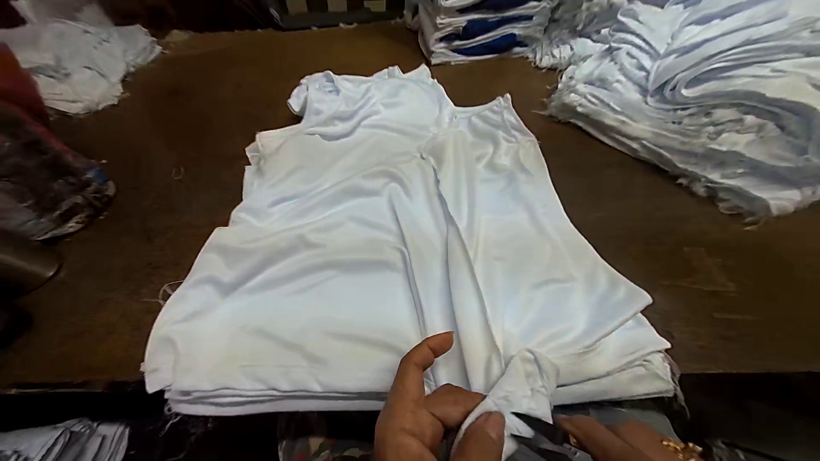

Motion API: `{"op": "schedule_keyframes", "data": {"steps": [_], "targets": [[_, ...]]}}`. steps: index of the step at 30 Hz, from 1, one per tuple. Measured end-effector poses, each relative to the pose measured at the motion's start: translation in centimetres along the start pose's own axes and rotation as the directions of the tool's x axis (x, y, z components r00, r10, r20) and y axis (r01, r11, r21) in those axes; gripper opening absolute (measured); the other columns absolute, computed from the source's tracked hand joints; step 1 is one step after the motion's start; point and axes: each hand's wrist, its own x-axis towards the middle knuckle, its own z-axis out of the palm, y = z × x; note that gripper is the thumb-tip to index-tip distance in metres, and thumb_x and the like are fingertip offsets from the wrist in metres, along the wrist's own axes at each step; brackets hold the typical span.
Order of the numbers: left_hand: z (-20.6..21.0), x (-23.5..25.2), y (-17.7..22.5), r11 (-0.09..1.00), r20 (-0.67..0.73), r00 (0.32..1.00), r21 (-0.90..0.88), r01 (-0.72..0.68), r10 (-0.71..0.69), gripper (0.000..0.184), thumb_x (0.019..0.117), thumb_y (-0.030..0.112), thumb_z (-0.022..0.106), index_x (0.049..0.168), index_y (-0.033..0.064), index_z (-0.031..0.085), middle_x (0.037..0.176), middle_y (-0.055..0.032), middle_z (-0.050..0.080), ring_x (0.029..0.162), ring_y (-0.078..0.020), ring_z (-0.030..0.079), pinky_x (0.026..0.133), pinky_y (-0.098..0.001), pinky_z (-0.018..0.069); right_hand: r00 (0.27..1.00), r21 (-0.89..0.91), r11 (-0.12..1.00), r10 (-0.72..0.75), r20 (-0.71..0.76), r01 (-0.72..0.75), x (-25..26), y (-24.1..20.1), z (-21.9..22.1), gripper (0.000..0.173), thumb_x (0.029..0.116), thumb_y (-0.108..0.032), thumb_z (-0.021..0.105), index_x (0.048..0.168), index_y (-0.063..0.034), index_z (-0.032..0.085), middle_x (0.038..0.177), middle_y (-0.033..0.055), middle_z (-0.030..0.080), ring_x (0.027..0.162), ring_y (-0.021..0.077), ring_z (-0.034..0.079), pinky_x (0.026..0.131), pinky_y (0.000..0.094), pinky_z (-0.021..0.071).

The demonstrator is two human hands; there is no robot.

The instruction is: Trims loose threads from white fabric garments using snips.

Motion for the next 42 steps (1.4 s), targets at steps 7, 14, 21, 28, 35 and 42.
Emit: {"op": "schedule_keyframes", "data": {"steps": [7, 14, 21, 28, 35, 42], "targets": [[0.9, -0.7, -0.5, 0.999, -0.042, 0.999, 0.043, -0.013, 0.014, 0.06, 0.092, -0.013, 0.058, 0.145, -0.0154, 0.031, 0.093, -0.0127, 0.075, 0.079, -0.012, 0.071, 0.071, -0.0275, 0.0587, 0.999, 0.008, 0.999, -0.039, -0.018, 0.039, -0.6, 1.0, -0.1, 0.042, 0.1096, -0.027, 0.041, 0.103, 0.0044, 0.068, 0.08, 0.0199, 0.066, 0.072, 0.0337, 0.065, 0.059, 0.0437, 0.051], [2.0, -0.7, -0.6, 0.999, -0.066, 0.998, 0.043, -0.001, 0.004, 0.06, 0.0917, -0.014, 0.057, 0.145, -0.0148, 0.031, 0.094, -0.0136, 0.076, 0.081, -0.013, 0.073, 0.072, -0.028, 0.0593, 0.999, 0.016, 0.999, -0.046, -0.028, 0.047, -0.8, 1.8, -0.2, 0.042, 0.11, -0.028, 0.041, 0.105, 0.0042, 0.068, 0.08, 0.0197, 0.066, 0.072, 0.034, 0.065, 0.06, 0.0433, 0.0509], [2.2, -0.8, -0.8, 0.997, -0.062, 0.998, 0.075, -0.012, 0.017, 0.061, 0.0913, -0.015, 0.057, 0.146, -0.0161, 0.029, 0.095, -0.0143, 0.075, 0.083, -0.0143, 0.073, 0.075, -0.0299, 0.0602, 0.999, 0.038, 0.999, -0.039, -0.006, 0.039, -1.1, 2.0, -0.4, 0.04, 0.1092, -0.026, 0.042, 0.104, 0.0041, 0.068, 0.081, 0.0198, 0.067, 0.072, 0.0341, 0.066, 0.059, 0.0437, 0.0516], [2.6, -0.7, -0.7, 0.996, -0.058, 0.998, 0.084, -0.007, 0.011, 0.061, 0.0913, -0.015, 0.056, 0.146, -0.0163, 0.029, 0.095, -0.0144, 0.076, 0.083, -0.0145, 0.073, 0.076, -0.0301, 0.0603, 0.999, 0.067, 0.997, -0.036, 0.004, 0.036, -1.4, 2.7, -0.5, 0.04, 0.1089, -0.025, 0.042, 0.106, 0.0049, 0.068, 0.083, 0.0206, 0.067, 0.074, 0.0351, 0.067, 0.06, 0.0445, 0.052], [2.6, -0.9, -1.2, 0.997, -0.039, 0.999, 0.08, -0.004, 0.007, 0.061, 0.0919, -0.015, 0.055, 0.146, -0.0165, 0.027, 0.096, -0.0146, 0.075, 0.086, -0.0151, 0.073, 0.079, -0.0314, 0.0603, 0.999, 0.085, 0.996, -0.039, -0.028, 0.041, -1.2, 2.7, 0.3, 0.04, 0.1094, -0.025, 0.042, 0.1, 0.004, 0.068, 0.078, 0.0189, 0.065, 0.07, 0.0327, 0.064, 0.058, 0.0421, 0.0498], [2.8, -0.9, -1.0, 0.991, -0.043, 0.999, 0.135, -0.012, 0.018, 0.06, 0.0933, -0.012, 0.057, 0.146, -0.0169, 0.03, 0.094, -0.013, 0.075, 0.081, -0.0122, 0.072, 0.074, -0.0282, 0.0594, 0.999, 0.097, 0.995, -0.024, -0.032, 0.027, -1.5, 3.2, 0.2, 0.04, 0.1096, -0.024, 0.042, 0.097, 0.0033, 0.068, 0.077, 0.019, 0.066, 0.069, 0.0325, 0.066, 0.057, 0.0424, 0.0502]]}}
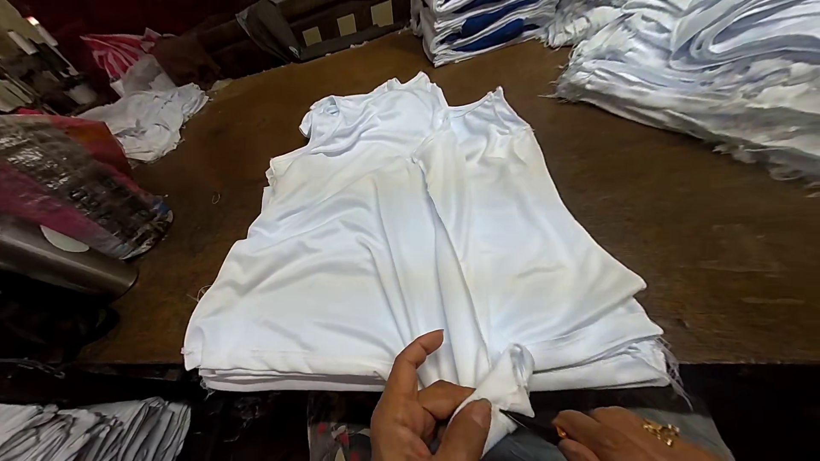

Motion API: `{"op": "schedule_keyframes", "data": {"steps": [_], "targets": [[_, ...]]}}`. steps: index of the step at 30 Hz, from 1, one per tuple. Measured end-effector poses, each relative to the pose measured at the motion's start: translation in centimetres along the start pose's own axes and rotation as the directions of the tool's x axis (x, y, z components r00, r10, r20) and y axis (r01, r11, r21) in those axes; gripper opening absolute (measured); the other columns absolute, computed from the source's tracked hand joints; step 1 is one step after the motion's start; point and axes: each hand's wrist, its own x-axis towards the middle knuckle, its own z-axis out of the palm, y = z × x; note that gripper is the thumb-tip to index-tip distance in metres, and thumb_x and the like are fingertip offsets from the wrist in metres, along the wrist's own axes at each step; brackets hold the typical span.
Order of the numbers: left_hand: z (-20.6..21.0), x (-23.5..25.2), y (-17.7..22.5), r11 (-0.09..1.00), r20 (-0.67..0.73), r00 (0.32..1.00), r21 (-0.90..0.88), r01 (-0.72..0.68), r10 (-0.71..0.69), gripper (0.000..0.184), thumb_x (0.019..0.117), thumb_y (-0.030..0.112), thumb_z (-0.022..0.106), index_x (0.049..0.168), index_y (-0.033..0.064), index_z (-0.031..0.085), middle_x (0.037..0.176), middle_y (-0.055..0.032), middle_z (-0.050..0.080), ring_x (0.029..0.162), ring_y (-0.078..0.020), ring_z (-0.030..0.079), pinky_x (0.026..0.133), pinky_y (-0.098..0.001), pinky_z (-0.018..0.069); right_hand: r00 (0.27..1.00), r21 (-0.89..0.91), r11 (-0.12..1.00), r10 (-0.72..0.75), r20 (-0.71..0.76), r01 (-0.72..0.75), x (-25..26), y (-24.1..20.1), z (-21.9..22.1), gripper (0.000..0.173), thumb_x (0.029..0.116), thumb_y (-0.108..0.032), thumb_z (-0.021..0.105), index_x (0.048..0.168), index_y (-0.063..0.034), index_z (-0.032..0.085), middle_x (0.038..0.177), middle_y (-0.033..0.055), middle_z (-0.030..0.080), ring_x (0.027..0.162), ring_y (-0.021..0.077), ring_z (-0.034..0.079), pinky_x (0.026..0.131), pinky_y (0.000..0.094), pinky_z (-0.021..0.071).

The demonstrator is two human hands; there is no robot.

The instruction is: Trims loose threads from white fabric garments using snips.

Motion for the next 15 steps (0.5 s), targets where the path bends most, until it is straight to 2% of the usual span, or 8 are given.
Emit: {"op": "schedule_keyframes", "data": {"steps": [15], "targets": [[0.5, 0.1, 0.3, 0.995, 0.03, 0.996, 0.057, -0.086, 0.084, 0.055, 0.0925, -0.013, 0.054, 0.142, -0.0178, 0.03, 0.094, -0.0127, 0.074, 0.082, -0.0125, 0.071, 0.073, -0.028, 0.0583, 1.0, -0.034, 0.999, -0.004, -0.004, 0.004, -0.3, -0.2, -1.2, 0.041, 0.1096, -0.026, 0.041, 0.101, 0.0042, 0.068, 0.08, 0.0198, 0.066, 0.071, 0.0343, 0.066, 0.058, 0.0437, 0.0503]]}}
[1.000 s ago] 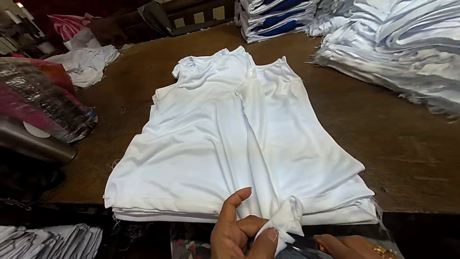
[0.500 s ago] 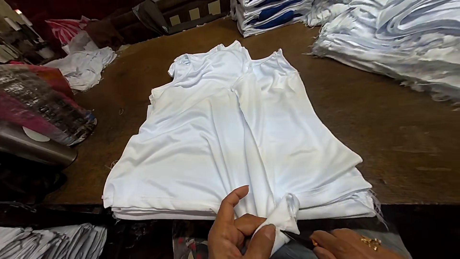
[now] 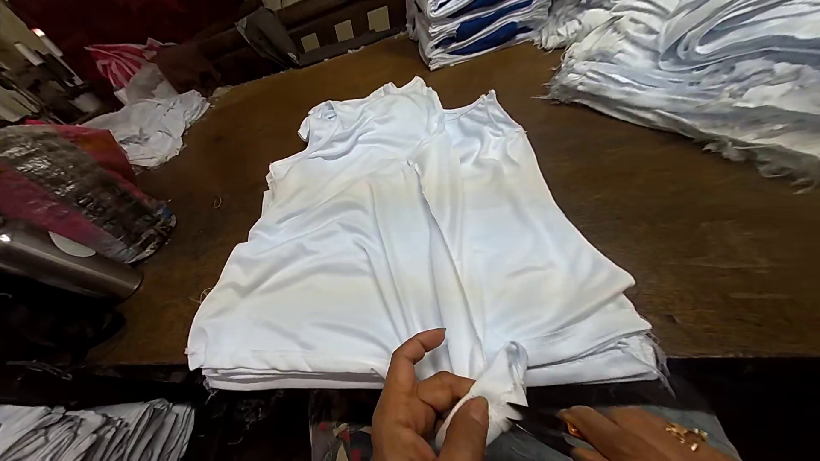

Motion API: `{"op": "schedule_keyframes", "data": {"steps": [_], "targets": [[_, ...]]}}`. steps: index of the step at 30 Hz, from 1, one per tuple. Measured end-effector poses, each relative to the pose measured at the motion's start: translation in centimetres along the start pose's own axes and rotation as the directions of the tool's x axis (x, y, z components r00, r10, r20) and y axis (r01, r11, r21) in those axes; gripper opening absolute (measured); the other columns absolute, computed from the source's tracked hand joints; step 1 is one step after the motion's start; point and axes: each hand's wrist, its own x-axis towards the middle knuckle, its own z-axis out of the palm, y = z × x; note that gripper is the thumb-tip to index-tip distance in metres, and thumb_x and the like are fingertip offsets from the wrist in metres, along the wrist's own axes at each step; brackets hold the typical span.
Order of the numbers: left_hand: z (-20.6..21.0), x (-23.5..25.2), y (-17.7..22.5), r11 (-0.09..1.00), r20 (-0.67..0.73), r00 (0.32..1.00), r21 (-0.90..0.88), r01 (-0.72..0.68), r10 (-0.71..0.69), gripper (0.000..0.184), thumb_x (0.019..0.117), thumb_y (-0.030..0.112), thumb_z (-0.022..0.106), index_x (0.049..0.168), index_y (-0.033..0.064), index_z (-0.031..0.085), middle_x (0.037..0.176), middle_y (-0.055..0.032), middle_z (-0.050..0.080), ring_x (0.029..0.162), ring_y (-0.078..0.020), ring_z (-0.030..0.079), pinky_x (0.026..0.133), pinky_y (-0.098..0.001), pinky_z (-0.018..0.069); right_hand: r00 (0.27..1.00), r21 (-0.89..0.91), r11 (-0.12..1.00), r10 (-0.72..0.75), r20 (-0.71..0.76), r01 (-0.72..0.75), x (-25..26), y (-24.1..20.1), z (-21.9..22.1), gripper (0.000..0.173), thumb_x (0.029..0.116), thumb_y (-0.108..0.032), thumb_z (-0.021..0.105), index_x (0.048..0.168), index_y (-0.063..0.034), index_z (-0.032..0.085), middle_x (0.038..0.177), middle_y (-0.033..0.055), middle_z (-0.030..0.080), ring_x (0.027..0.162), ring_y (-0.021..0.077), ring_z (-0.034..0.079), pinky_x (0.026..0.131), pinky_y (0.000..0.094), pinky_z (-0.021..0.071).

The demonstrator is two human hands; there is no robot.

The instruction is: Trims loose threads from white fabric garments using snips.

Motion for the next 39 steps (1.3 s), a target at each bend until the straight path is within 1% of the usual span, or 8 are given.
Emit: {"op": "schedule_keyframes", "data": {"steps": [20, 24, 26, 28, 30, 31, 34, 39], "targets": [[-0.5, 0.0, 0.1, 0.993, -0.029, 0.994, -0.057, 0.1, -0.102, 0.05, 0.0935, -0.01, 0.057, 0.14, -0.0134, 0.039, 0.08, -0.0086, 0.072, 0.068, -0.0081, 0.065, 0.064, -0.0238, 0.054, 0.998, -0.078, 0.996, -0.055, -0.038, 0.052, 0.1, -0.8, 0.9, 0.037, 0.1084, -0.027, 0.048, 0.103, 0.0024, 0.069, 0.078, 0.0176, 0.065, 0.069, 0.0327, 0.064, 0.056, 0.0418, 0.0485], [-0.3, 0.3, 0.3, 0.996, -0.005, 0.997, -0.019, 0.082, -0.082, 0.05, 0.0941, -0.01, 0.056, 0.141, -0.0131, 0.038, 0.079, -0.0072, 0.071, 0.068, -0.0073, 0.065, 0.063, -0.0233, 0.0535, 0.996, -0.128, 0.989, -0.08, -0.048, 0.073, 0.6, -0.5, 0.4, 0.034, 0.1076, -0.024, 0.049, 0.098, 0.0012, 0.069, 0.075, 0.0164, 0.064, 0.067, 0.0322, 0.063, 0.055, 0.0414, 0.0479], [-0.2, 0.4, 0.4, 0.997, 0.0, 0.997, -0.021, 0.075, -0.075, 0.051, 0.0941, -0.01, 0.056, 0.141, -0.0132, 0.038, 0.08, -0.0073, 0.072, 0.069, -0.0072, 0.066, 0.065, -0.0235, 0.0543, 0.999, -0.02, 0.999, -0.051, -0.018, 0.05, 0.9, -0.1, 0.1, 0.035, 0.1086, -0.023, 0.047, 0.097, 0.002, 0.068, 0.077, 0.0179, 0.066, 0.069, 0.0312, 0.066, 0.057, 0.0412, 0.0503], [-0.5, 0.4, 0.5, 0.998, 0.016, 0.998, -0.005, 0.057, -0.057, 0.051, 0.0937, -0.01, 0.056, 0.141, -0.0131, 0.037, 0.082, -0.0069, 0.072, 0.071, -0.0068, 0.067, 0.067, -0.0237, 0.0555, 0.999, 0.291, 0.956, 0.039, 0.023, -0.044, 0.8, 0.6, 0.0, 0.038, 0.1109, -0.021, 0.04, 0.103, 0.0051, 0.067, 0.083, 0.0194, 0.069, 0.073, 0.0243, 0.066, 0.064, 0.0359, 0.0529], [-1.0, 0.4, 0.6, 0.999, 0.049, 0.998, 0.024, 0.041, -0.042, 0.053, 0.0936, -0.009, 0.058, 0.142, -0.0124, 0.036, 0.086, -0.0075, 0.074, 0.075, -0.0081, 0.069, 0.07, -0.0249, 0.0572, 0.988, 0.632, 0.76, 0.142, 0.066, -0.151, 0.5, 1.1, 0.7, 0.043, 0.1117, -0.03, 0.041, 0.114, 0.0064, 0.063, 0.082, 0.0098, 0.061, 0.068, 0.0073, 0.054, 0.062, 0.0222, 0.0458], [-1.3, 0.4, 0.6, 0.999, 0.066, 0.997, 0.035, 0.037, -0.04, 0.056, 0.0933, -0.009, 0.06, 0.143, -0.0123, 0.035, 0.088, -0.0083, 0.075, 0.077, -0.0092, 0.071, 0.071, -0.0257, 0.0582, 0.983, 0.714, 0.679, 0.162, 0.083, -0.172, 0.5, 1.1, 1.0, 0.043, 0.1088, -0.034, 0.049, 0.12, 0.0055, 0.062, 0.083, 0.0051, 0.058, 0.067, 0.0024, 0.049, 0.06, 0.0184, 0.0421], [-1.7, 0.7, 0.9, 0.998, 0.135, 0.991, 0.058, 0.009, -0.017, 0.061, 0.093, -0.009, 0.062, 0.146, -0.013, 0.032, 0.09, -0.0092, 0.075, 0.08, -0.0115, 0.072, 0.074, -0.0276, 0.06, 0.99, 0.729, 0.673, 0.136, 0.038, -0.121, 1.3, 0.5, 1.6, 0.045, 0.0956, -0.025, 0.075, 0.123, 0.0066, 0.06, 0.094, 0.0105, 0.065, 0.072, 0.0027, 0.052, 0.062, 0.0163, 0.0434], [-1.6, 1.7, 0.6, 0.985, 0.252, 0.964, 0.129, -0.117, 0.081, 0.065, 0.0952, -0.006, 0.062, 0.15, -0.0142, 0.029, 0.087, -0.0086, 0.074, 0.076, -0.0086, 0.069, 0.07, -0.025, 0.0578, 0.999, 0.627, 0.779, 0.004, -0.038, 0.021, 3.0, 1.0, 1.4, 0.015, 0.0973, -0.008, 0.067, 0.097, 0.0064, 0.065, 0.084, 0.0168, 0.067, 0.079, 0.0139, 0.064, 0.072, 0.0234, 0.052]]}}
